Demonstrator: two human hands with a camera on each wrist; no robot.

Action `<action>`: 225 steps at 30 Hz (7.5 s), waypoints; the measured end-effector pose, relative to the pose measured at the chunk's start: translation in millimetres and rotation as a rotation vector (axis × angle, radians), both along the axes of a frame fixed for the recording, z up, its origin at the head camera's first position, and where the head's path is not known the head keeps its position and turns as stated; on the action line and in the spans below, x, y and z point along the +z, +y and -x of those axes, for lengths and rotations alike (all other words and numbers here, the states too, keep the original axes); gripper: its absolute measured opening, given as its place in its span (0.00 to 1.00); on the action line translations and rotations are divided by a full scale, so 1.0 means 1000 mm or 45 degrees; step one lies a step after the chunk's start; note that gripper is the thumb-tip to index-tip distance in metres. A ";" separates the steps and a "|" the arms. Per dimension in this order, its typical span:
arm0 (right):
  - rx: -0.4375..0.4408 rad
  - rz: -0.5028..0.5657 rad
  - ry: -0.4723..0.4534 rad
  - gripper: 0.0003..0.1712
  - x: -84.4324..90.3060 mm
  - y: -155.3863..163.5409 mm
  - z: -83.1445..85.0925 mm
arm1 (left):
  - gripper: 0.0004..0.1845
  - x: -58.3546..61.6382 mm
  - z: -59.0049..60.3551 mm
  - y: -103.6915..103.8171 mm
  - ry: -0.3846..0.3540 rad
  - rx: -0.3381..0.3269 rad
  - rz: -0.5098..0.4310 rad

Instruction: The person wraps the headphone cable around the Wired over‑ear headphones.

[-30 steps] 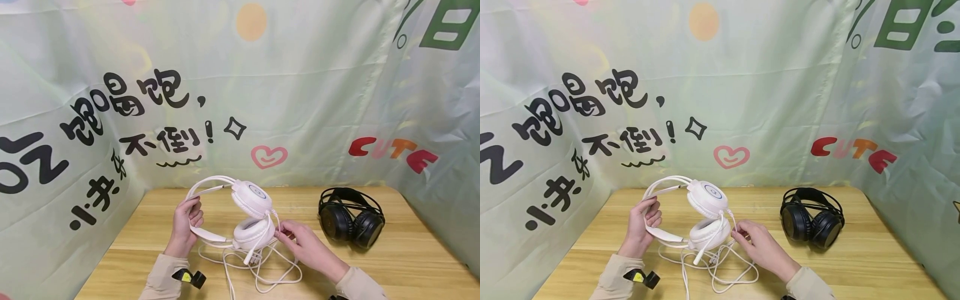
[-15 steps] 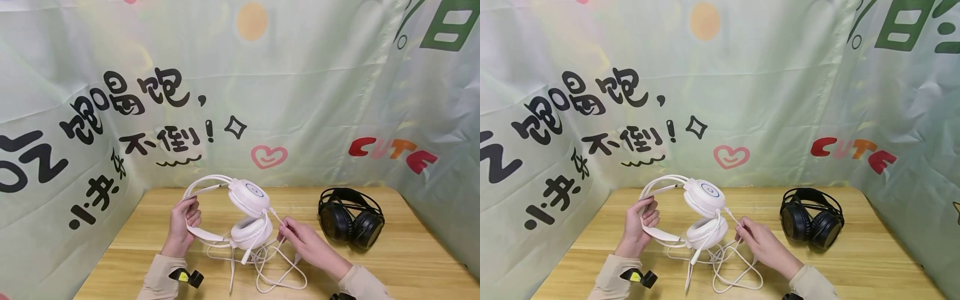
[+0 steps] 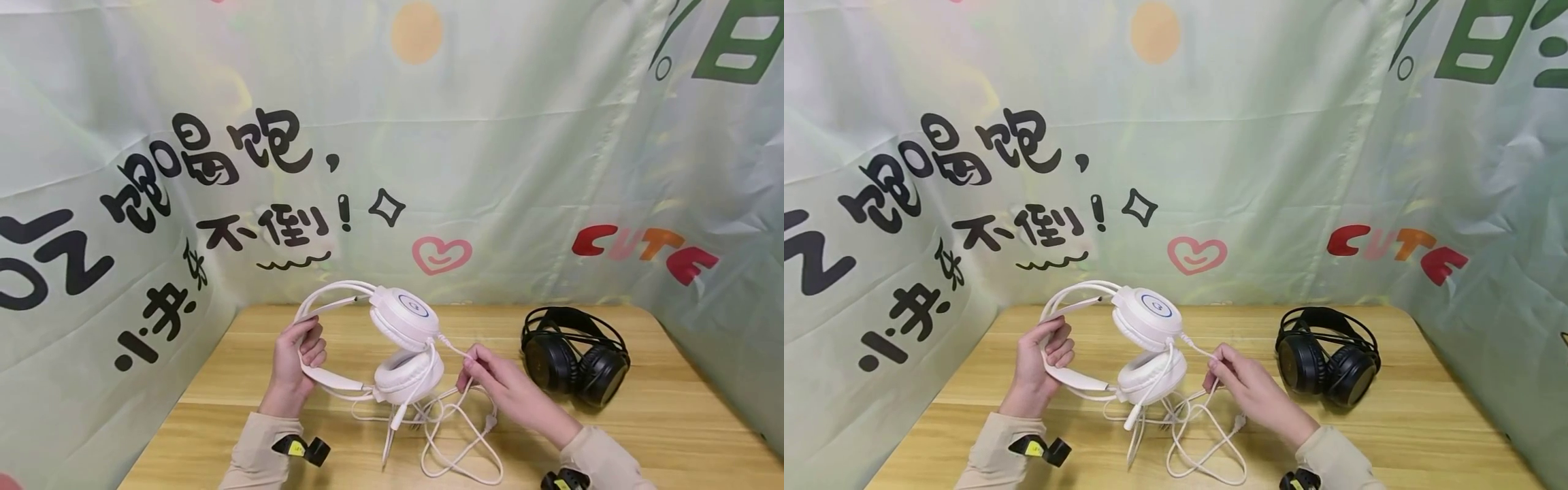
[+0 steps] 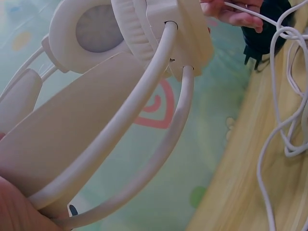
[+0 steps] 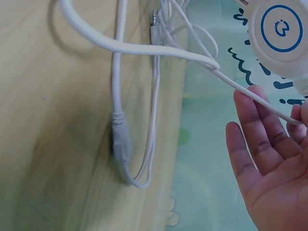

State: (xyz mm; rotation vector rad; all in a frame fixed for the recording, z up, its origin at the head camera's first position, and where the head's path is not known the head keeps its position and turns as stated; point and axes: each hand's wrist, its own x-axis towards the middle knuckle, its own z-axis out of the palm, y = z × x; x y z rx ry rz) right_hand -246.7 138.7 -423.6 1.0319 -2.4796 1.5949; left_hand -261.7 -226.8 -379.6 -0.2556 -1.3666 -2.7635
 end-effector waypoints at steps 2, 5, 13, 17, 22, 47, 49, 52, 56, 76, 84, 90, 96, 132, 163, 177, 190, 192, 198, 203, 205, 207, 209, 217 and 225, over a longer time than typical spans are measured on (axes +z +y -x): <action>0.003 0.005 0.020 0.13 0.004 0.001 0.001 | 0.15 0.001 0.000 -0.001 0.007 -0.010 -0.015; -0.010 0.004 0.035 0.14 0.009 0.001 0.001 | 0.16 0.003 0.000 -0.002 0.019 -0.027 -0.041; -0.112 -0.041 0.095 0.14 0.022 0.002 0.002 | 0.18 0.007 -0.002 -0.004 0.066 -0.062 -0.081; -0.154 -0.062 0.120 0.14 0.027 0.003 0.004 | 0.18 0.008 -0.003 -0.005 0.090 -0.095 -0.107; -0.193 -0.097 0.162 0.13 0.032 0.005 0.006 | 0.19 0.009 -0.003 -0.006 0.137 -0.141 -0.131; -0.124 -0.111 0.075 0.25 0.049 0.018 0.019 | 0.23 0.011 -0.006 -0.011 0.288 -0.362 -0.190; -0.095 -0.118 0.058 0.25 0.049 0.019 0.021 | 0.23 0.011 -0.005 -0.012 0.297 -0.388 -0.194; -0.048 -0.151 0.043 0.25 0.050 0.022 0.025 | 0.25 0.010 -0.005 -0.012 0.310 -0.425 -0.196; 0.098 -0.191 0.000 0.27 0.054 0.026 0.030 | 0.24 0.010 -0.004 -0.013 0.339 -0.495 -0.195; 0.491 -0.328 -0.398 0.10 0.076 0.038 0.053 | 0.22 0.006 -0.001 -0.017 0.454 -0.733 -0.196; 0.440 -0.372 -0.408 0.09 0.073 0.044 0.061 | 0.23 0.006 -0.001 -0.016 0.482 -0.768 -0.152; 0.425 -0.412 -0.377 0.12 0.074 0.042 0.066 | 0.25 0.005 -0.003 -0.015 0.489 -0.803 -0.111; 0.448 -0.474 -0.323 0.20 0.075 0.027 0.070 | 0.22 0.003 -0.005 -0.011 0.463 -0.829 -0.043; 0.204 -0.905 -0.178 0.18 0.142 -0.037 0.069 | 0.10 0.011 -0.015 0.008 0.395 -0.531 0.625; -0.027 -0.669 -0.381 0.17 0.150 -0.066 0.053 | 0.09 0.023 -0.025 0.026 -0.006 0.161 0.895; 0.107 -0.497 -0.488 0.18 0.155 -0.065 0.050 | 0.07 0.023 -0.022 0.028 -0.074 0.339 0.866; 0.164 -0.428 -0.488 0.15 0.158 -0.069 0.040 | 0.07 0.023 -0.022 0.026 -0.059 0.462 0.928; 0.159 -0.420 -0.481 0.14 0.158 -0.070 0.039 | 0.07 0.024 -0.023 0.026 -0.057 0.480 0.935; 0.151 -0.395 -0.423 0.13 0.157 -0.078 0.036 | 0.07 0.025 -0.022 0.027 -0.051 0.547 0.946; 0.123 -0.396 -0.353 0.12 0.157 -0.083 0.033 | 0.06 0.027 -0.022 0.027 -0.046 0.596 0.965; 0.103 -0.399 -0.338 0.13 0.157 -0.085 0.032 | 0.06 0.027 -0.021 0.027 -0.037 0.616 0.970; 0.086 -0.401 -0.326 0.14 0.158 -0.087 0.031 | 0.06 0.027 -0.021 0.027 -0.028 0.634 0.972; 0.076 -0.401 -0.320 0.15 0.158 -0.089 0.030 | 0.06 0.027 -0.020 0.027 -0.019 0.656 0.978; 0.089 -0.379 -0.288 0.15 0.157 -0.093 0.026 | 0.07 0.026 -0.016 0.026 -0.033 0.712 0.975; 0.156 -0.347 -0.236 0.14 0.157 -0.096 0.017 | 0.07 0.026 -0.009 0.024 -0.067 0.756 0.936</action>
